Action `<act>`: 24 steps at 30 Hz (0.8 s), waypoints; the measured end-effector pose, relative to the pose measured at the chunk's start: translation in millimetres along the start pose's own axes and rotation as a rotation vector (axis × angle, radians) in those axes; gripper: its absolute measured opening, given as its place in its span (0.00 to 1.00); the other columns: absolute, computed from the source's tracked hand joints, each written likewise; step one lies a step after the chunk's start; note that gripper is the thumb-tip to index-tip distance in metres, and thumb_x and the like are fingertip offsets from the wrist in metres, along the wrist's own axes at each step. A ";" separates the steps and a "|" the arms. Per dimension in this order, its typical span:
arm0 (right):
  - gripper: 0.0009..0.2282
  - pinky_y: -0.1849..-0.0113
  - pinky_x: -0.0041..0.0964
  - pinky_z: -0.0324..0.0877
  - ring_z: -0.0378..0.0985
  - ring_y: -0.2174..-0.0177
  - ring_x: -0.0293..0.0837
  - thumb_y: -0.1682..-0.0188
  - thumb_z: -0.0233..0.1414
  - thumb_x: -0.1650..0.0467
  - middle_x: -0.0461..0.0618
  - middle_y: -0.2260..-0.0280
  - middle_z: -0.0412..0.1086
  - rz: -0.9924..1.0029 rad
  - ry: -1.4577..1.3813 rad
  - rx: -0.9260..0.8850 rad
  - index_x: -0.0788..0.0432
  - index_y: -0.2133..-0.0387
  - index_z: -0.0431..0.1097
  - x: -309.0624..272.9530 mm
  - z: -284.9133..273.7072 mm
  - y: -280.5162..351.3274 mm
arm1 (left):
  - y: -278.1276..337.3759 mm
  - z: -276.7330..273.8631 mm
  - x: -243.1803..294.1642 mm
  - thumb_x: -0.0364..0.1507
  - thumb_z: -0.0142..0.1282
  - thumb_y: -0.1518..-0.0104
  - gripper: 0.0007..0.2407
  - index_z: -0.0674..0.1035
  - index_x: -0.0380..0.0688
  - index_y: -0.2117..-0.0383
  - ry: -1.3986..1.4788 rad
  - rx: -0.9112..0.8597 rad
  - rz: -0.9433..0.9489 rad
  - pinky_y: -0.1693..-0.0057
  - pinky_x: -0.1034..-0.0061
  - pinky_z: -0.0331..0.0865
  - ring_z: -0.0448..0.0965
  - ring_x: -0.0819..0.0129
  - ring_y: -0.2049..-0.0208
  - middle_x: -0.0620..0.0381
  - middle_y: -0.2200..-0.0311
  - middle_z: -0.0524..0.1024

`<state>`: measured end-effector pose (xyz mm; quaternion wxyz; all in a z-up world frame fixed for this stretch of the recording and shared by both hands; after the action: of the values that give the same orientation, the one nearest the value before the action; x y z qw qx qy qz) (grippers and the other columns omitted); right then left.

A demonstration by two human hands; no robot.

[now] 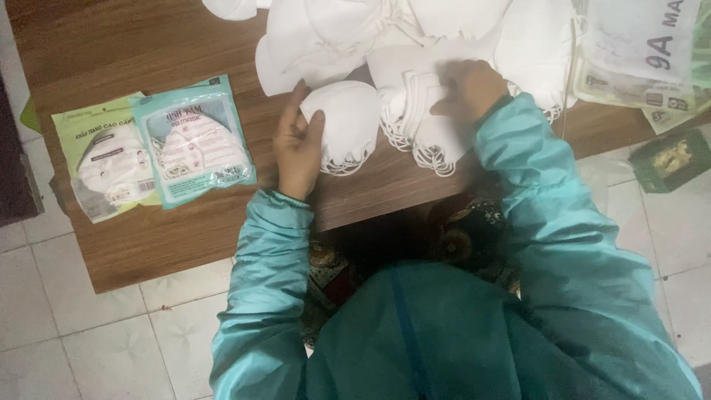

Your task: A person is picking up individual face masks from a pile, unfolding them, and stacking them neatly on a wooden surface.

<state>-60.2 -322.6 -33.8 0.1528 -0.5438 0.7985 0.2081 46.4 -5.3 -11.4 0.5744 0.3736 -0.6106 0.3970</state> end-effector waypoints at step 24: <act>0.06 0.67 0.35 0.72 0.74 0.71 0.46 0.45 0.57 0.83 0.57 0.67 0.73 -0.520 -0.527 0.174 0.68 0.58 0.72 -68.9 -59.7 38.8 | 2.2 4.6 20.8 0.19 0.55 0.39 0.08 0.80 0.39 0.55 -0.319 0.086 0.273 0.43 0.72 0.74 0.81 0.61 0.52 0.50 0.54 0.80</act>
<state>-72.5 -284.4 56.8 0.4462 -0.6410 0.5820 0.2265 41.2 -8.7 9.0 0.3949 0.3698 -0.7214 0.4324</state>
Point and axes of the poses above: each hand's wrist, its own y-axis away from the middle knuckle, its own z-axis out of the palm, x = y × z, the point moved 2 cm from there along -y, towards the middle knuckle
